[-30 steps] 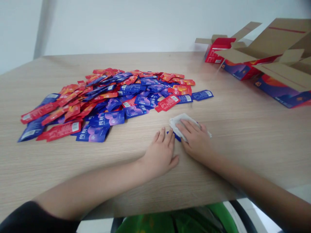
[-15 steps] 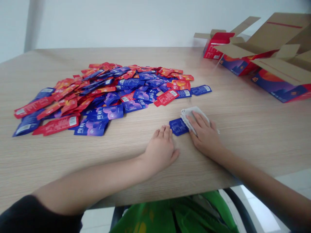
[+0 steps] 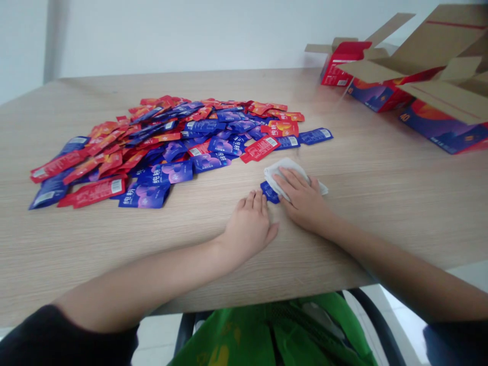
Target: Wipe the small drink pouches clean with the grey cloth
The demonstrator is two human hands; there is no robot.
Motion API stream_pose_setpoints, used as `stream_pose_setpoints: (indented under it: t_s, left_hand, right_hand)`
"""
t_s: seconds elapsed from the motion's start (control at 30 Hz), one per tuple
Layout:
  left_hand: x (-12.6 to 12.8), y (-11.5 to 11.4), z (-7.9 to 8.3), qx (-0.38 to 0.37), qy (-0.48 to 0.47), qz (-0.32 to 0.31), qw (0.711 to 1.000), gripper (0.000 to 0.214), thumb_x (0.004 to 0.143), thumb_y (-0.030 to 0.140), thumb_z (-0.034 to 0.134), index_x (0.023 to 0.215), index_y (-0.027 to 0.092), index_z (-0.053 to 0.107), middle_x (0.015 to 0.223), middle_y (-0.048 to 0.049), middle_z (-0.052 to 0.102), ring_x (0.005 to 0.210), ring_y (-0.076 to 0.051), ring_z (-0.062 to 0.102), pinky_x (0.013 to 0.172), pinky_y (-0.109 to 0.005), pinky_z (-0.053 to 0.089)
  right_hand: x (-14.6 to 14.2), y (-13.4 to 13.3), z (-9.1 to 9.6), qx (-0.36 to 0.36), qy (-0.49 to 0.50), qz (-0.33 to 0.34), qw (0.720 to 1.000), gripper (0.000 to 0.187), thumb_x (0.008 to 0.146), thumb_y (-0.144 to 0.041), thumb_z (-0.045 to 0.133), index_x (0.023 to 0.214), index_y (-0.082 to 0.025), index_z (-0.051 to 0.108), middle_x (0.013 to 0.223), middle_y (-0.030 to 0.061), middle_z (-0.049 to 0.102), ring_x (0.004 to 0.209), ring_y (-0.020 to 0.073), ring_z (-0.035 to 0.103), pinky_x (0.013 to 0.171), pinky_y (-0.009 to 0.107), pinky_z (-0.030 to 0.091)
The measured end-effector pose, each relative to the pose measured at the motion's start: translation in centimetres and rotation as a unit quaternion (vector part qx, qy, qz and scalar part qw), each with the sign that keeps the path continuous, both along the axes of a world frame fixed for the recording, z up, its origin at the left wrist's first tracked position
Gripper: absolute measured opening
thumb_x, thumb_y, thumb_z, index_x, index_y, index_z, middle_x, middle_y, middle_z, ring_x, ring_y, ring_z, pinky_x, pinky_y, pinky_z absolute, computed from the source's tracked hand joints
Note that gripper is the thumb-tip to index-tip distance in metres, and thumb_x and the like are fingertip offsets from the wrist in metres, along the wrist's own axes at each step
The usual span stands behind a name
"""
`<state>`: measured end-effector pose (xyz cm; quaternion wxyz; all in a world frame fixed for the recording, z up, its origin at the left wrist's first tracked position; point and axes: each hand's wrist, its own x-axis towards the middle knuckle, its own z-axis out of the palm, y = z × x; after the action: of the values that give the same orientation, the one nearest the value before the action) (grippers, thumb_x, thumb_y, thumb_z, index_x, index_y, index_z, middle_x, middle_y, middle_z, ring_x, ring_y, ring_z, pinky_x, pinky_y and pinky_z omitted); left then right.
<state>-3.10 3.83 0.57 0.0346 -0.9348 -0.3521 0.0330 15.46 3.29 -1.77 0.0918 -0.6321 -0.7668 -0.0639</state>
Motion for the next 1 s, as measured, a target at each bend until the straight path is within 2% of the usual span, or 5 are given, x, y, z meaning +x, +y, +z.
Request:
stream_pose_setpoints:
  t_s: [0.13, 0.37, 0.6, 0.87, 1.0]
  left_hand:
    - [0.1, -0.2, -0.3, 0.010, 0.005, 0.006, 1.000, 0.069, 0.098, 0.044, 0.039, 0.143, -0.008, 0.041, 0.150, -0.0291, 0.039, 0.139, -0.037, 0.042, 0.108, -0.044, 0.040]
    - [0.2, -0.2, -0.1, -0.011, 0.009, 0.028, 1.000, 0.070, 0.096, 0.043, 0.040, 0.142, -0.010, 0.041, 0.149, -0.0324, 0.037, 0.141, -0.039, 0.038, 0.111, -0.045, 0.038]
    - [0.2, -0.2, 0.0, -0.002, 0.013, 0.018, 1.000, 0.071, 0.096, 0.044, 0.041, 0.142, -0.010, 0.040, 0.149, -0.0325, 0.038, 0.138, -0.041, 0.041, 0.107, -0.047, 0.042]
    - [0.2, -0.2, -0.1, -0.004, -0.005, 0.022, 1.000, 0.071, 0.094, 0.044, 0.044, 0.140, -0.010, 0.043, 0.148, -0.0329, 0.039, 0.139, -0.041, 0.041, 0.108, -0.047, 0.041]
    - [0.2, -0.1, -0.1, -0.005, -0.004, 0.015, 1.000, 0.070, 0.094, 0.044, 0.043, 0.141, -0.009, 0.043, 0.149, -0.0319, 0.039, 0.139, -0.041, 0.041, 0.106, -0.048, 0.042]
  right_hand:
    - [0.2, 0.5, -0.2, 0.011, 0.029, -0.039, 0.999, 0.051, 0.098, -0.031, 0.032, 0.146, -0.018, 0.044, 0.156, 0.0122, 0.039, 0.141, 0.0301, 0.036, 0.106, 0.055, 0.027]
    - [-2.5, -1.1, 0.0, 0.007, 0.022, 0.059, 0.998, 0.051, 0.097, -0.028, 0.035, 0.146, -0.020, 0.044, 0.158, 0.0090, 0.038, 0.142, 0.0272, 0.034, 0.109, 0.051, 0.023]
    - [0.4, -0.1, 0.2, 0.014, 0.026, -0.030, 0.999, 0.050, 0.098, -0.030, 0.034, 0.145, -0.017, 0.043, 0.156, 0.0126, 0.040, 0.141, 0.0290, 0.036, 0.105, 0.054, 0.028]
    - [-1.9, -1.0, 0.2, -0.001, 0.009, 0.052, 0.999, 0.050, 0.096, -0.027, 0.035, 0.145, -0.019, 0.045, 0.158, 0.0102, 0.036, 0.142, 0.0283, 0.033, 0.107, 0.054, 0.023]
    - [-1.4, -0.8, 0.4, -0.011, 0.020, 0.028, 0.999, 0.051, 0.097, -0.030, 0.035, 0.147, -0.019, 0.043, 0.159, 0.0109, 0.035, 0.143, 0.0284, 0.033, 0.108, 0.052, 0.025]
